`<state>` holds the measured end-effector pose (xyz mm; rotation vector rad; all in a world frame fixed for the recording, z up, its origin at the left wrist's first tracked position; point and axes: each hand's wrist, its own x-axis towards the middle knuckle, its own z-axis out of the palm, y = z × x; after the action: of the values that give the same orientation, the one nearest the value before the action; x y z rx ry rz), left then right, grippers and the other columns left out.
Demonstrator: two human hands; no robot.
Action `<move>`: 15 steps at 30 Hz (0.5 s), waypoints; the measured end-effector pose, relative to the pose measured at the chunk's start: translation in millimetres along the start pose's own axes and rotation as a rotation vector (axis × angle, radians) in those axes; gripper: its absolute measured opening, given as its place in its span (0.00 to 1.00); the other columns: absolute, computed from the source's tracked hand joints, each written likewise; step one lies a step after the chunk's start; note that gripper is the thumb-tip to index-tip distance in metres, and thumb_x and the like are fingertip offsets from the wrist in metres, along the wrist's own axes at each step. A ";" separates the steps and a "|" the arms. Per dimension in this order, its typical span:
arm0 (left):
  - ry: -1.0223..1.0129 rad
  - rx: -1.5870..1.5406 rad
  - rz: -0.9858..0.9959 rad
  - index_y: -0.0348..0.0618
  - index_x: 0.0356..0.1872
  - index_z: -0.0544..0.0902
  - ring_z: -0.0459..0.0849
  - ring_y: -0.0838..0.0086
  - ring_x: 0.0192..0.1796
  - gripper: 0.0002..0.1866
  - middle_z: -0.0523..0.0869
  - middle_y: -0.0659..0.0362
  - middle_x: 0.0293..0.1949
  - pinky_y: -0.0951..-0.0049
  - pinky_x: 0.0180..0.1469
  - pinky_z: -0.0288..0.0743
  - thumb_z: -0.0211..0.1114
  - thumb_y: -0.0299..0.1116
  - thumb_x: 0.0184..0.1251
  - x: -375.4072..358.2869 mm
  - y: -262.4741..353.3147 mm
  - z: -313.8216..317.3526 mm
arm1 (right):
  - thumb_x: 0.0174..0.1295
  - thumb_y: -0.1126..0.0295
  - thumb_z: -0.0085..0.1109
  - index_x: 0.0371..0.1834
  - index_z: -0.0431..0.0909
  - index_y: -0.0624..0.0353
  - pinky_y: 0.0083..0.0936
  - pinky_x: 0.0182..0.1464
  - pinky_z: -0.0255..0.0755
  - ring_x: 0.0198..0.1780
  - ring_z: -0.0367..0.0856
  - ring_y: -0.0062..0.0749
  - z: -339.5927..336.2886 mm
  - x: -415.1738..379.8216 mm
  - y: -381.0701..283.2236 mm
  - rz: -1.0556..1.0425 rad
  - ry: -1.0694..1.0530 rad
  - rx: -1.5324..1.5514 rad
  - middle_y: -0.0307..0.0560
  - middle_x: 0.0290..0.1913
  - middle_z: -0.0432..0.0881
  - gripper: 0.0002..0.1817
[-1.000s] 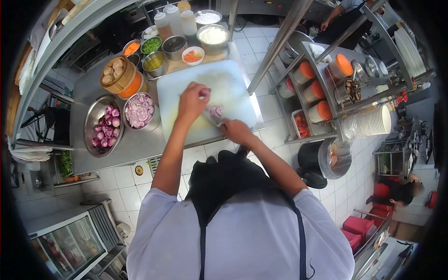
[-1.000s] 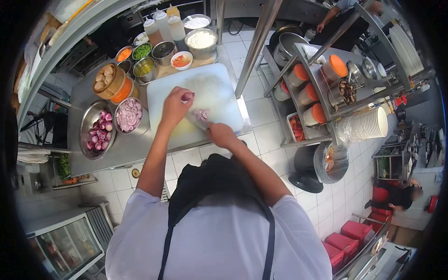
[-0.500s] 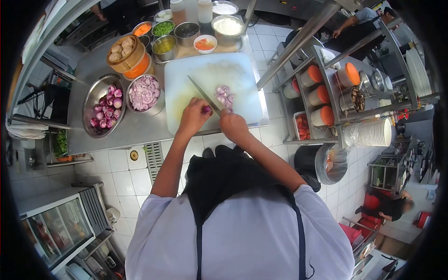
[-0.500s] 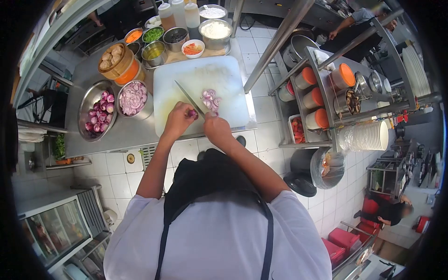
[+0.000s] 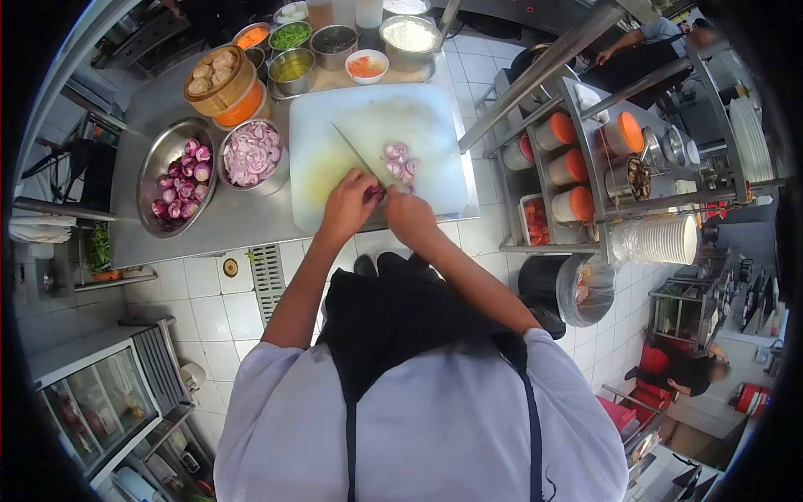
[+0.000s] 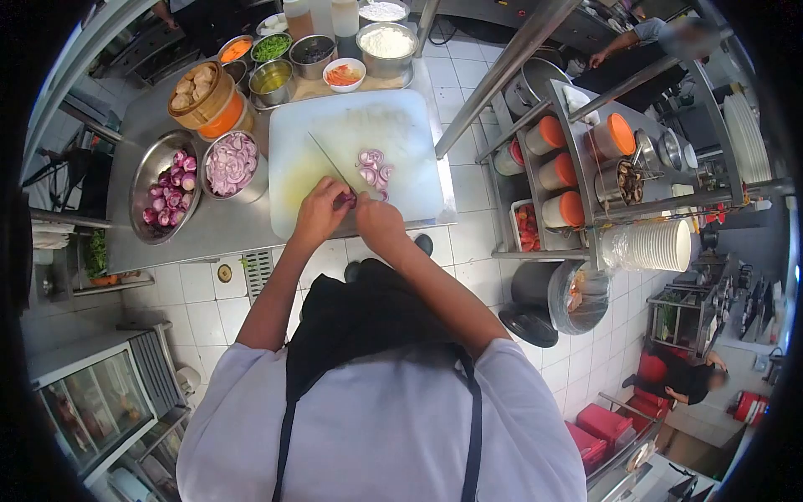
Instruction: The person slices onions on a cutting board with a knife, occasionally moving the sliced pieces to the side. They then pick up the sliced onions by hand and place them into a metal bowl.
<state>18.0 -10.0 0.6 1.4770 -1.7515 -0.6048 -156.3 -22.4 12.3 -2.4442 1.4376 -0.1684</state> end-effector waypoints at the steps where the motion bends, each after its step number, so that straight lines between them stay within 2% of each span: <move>1: 0.002 -0.005 0.000 0.40 0.41 0.84 0.88 0.56 0.41 0.09 0.84 0.53 0.41 0.58 0.44 0.81 0.76 0.26 0.63 0.8 -1.2 0.0 | 0.68 0.74 0.54 0.44 0.77 0.67 0.43 0.36 0.86 0.34 0.92 0.53 -1.9 3.6 -0.5 -0.011 0.010 0.016 0.60 0.31 0.89 0.07; 7: -0.006 -0.007 -0.007 0.40 0.42 0.84 0.89 0.57 0.42 0.09 0.84 0.53 0.42 0.59 0.45 0.82 0.75 0.25 0.63 -2.0 -3.1 1.5 | 0.69 0.72 0.53 0.45 0.78 0.65 0.44 0.37 0.86 0.35 0.92 0.54 -10.1 -4.7 -10.1 0.033 -0.041 -0.035 0.61 0.31 0.89 0.08; 10: -0.011 0.035 0.018 0.39 0.45 0.84 0.91 0.60 0.42 0.11 0.84 0.54 0.43 0.61 0.46 0.85 0.75 0.22 0.63 -2.0 -3.0 1.1 | 0.70 0.72 0.53 0.48 0.78 0.66 0.45 0.37 0.86 0.36 0.92 0.54 4.5 5.8 -0.2 0.004 -0.006 0.034 0.60 0.32 0.89 0.10; 13: -0.006 0.027 0.011 0.40 0.45 0.84 0.91 0.59 0.42 0.11 0.84 0.54 0.43 0.61 0.46 0.85 0.74 0.22 0.63 -5.5 -2.2 -0.1 | 0.70 0.71 0.53 0.50 0.77 0.68 0.45 0.37 0.86 0.36 0.92 0.54 1.0 10.9 10.2 -0.115 -0.021 -0.061 0.60 0.32 0.89 0.12; 15: 0.023 0.022 0.013 0.40 0.45 0.84 0.90 0.59 0.42 0.11 0.84 0.53 0.44 0.60 0.46 0.85 0.74 0.22 0.63 -6.5 -0.6 0.4 | 0.70 0.71 0.52 0.50 0.77 0.68 0.45 0.36 0.86 0.36 0.92 0.55 -5.0 3.3 3.9 -0.082 -0.025 -0.041 0.61 0.32 0.89 0.12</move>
<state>18.4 -3.9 -1.7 1.4803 -1.7543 -0.5614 -159.2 -28.0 15.6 -2.5303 1.3442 -0.1271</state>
